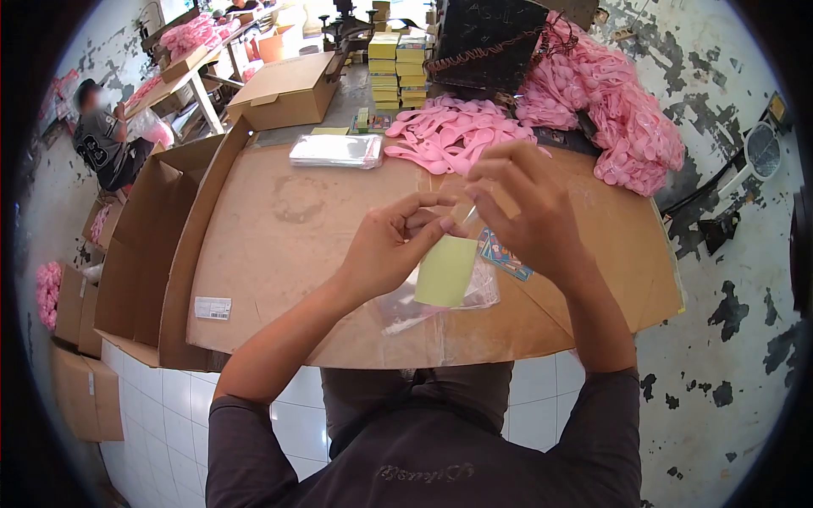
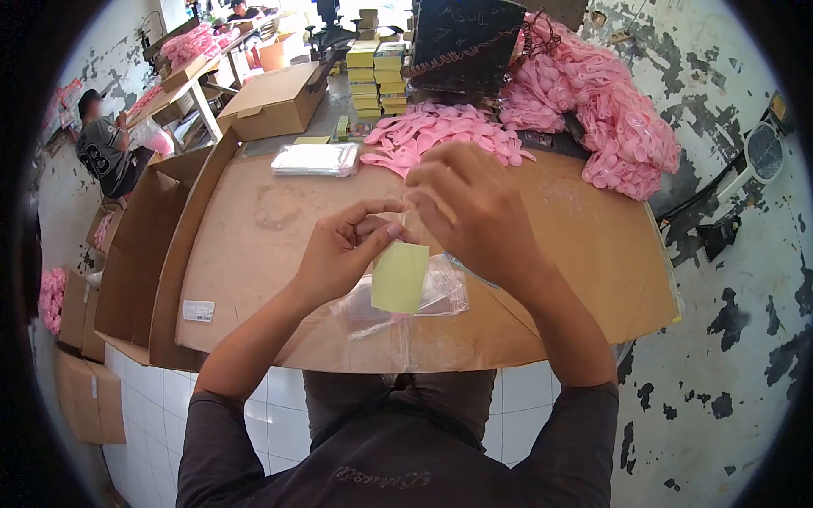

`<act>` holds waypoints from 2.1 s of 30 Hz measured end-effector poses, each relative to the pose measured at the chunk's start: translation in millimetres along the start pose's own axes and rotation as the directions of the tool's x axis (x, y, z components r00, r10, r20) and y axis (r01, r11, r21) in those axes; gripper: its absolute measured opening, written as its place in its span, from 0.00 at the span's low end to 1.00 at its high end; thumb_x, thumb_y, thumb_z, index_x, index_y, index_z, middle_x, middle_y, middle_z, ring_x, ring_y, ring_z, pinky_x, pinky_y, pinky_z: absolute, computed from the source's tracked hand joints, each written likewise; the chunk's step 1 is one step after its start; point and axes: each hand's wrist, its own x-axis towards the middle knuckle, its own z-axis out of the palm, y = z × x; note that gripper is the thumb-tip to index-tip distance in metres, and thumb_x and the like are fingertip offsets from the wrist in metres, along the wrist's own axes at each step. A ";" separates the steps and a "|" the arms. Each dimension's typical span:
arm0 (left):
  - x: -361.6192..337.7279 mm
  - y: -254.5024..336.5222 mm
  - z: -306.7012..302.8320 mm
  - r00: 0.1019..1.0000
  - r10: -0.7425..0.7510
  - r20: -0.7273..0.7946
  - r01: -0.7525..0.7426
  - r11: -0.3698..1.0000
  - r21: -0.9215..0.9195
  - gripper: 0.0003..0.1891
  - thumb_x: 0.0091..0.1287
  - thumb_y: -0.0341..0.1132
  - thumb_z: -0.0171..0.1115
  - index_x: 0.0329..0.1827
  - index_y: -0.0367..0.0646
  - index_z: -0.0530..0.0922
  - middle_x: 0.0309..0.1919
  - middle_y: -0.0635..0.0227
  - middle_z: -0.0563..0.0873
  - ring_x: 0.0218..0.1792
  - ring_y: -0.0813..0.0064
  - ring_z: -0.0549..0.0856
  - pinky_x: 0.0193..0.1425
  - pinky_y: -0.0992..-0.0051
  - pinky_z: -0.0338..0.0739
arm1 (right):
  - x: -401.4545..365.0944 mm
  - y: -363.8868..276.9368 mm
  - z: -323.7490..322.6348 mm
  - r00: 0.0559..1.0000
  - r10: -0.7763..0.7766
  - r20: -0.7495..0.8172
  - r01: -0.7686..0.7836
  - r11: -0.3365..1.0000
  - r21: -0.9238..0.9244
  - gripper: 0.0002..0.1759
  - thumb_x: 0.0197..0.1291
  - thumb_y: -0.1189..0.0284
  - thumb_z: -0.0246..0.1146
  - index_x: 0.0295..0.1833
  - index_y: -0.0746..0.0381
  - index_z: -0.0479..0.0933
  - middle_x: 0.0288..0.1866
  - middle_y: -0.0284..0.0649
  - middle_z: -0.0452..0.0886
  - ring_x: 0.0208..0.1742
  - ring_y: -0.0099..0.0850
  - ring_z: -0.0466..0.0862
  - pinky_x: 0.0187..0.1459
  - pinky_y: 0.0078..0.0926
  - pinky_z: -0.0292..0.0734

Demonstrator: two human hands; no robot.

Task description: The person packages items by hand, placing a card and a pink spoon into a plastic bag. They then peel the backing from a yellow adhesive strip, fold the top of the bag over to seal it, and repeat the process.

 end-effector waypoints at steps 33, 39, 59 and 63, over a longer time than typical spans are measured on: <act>-1.4 -34.9 -26.7 0.987 -0.009 -0.158 0.008 1.000 -0.011 0.19 0.80 0.30 0.59 0.70 0.31 0.74 0.50 0.53 0.92 0.51 0.72 0.91 0.57 0.72 0.85 | -92.3 94.8 -28.4 0.604 0.726 0.328 -0.776 0.629 0.038 0.19 0.66 0.73 0.65 0.62 0.64 0.82 0.51 0.45 0.87 0.54 0.34 0.86 0.53 0.31 0.80; -5.3 -41.7 -21.8 0.986 0.026 -0.163 -0.035 0.998 -0.053 0.19 0.80 0.31 0.59 0.69 0.31 0.74 0.50 0.52 0.91 0.52 0.68 0.91 0.58 0.71 0.86 | -58.6 12.9 47.3 0.775 0.371 0.512 -0.632 0.459 0.624 0.21 0.68 0.74 0.70 0.63 0.69 0.78 0.44 0.37 0.85 0.43 0.22 0.85 0.45 0.23 0.81; -11.0 -60.4 -21.5 0.986 -0.046 -0.158 0.036 0.997 -0.067 0.11 0.75 0.26 0.66 0.57 0.34 0.87 0.47 0.63 0.92 0.48 0.78 0.89 0.53 0.77 0.85 | -87.9 38.1 75.7 0.708 0.445 0.548 -0.652 0.115 0.750 0.07 0.70 0.79 0.67 0.51 0.68 0.85 0.48 0.35 0.85 0.48 0.20 0.84 0.50 0.21 0.82; -9.7 -64.2 -26.9 0.991 -0.053 -0.125 0.051 0.999 -0.017 0.11 0.75 0.25 0.66 0.57 0.35 0.87 0.47 0.64 0.92 0.48 0.79 0.88 0.53 0.77 0.85 | -92.5 43.6 73.9 0.741 0.401 0.539 -0.632 0.144 0.762 0.08 0.69 0.81 0.65 0.51 0.69 0.85 0.49 0.36 0.85 0.49 0.21 0.85 0.50 0.22 0.82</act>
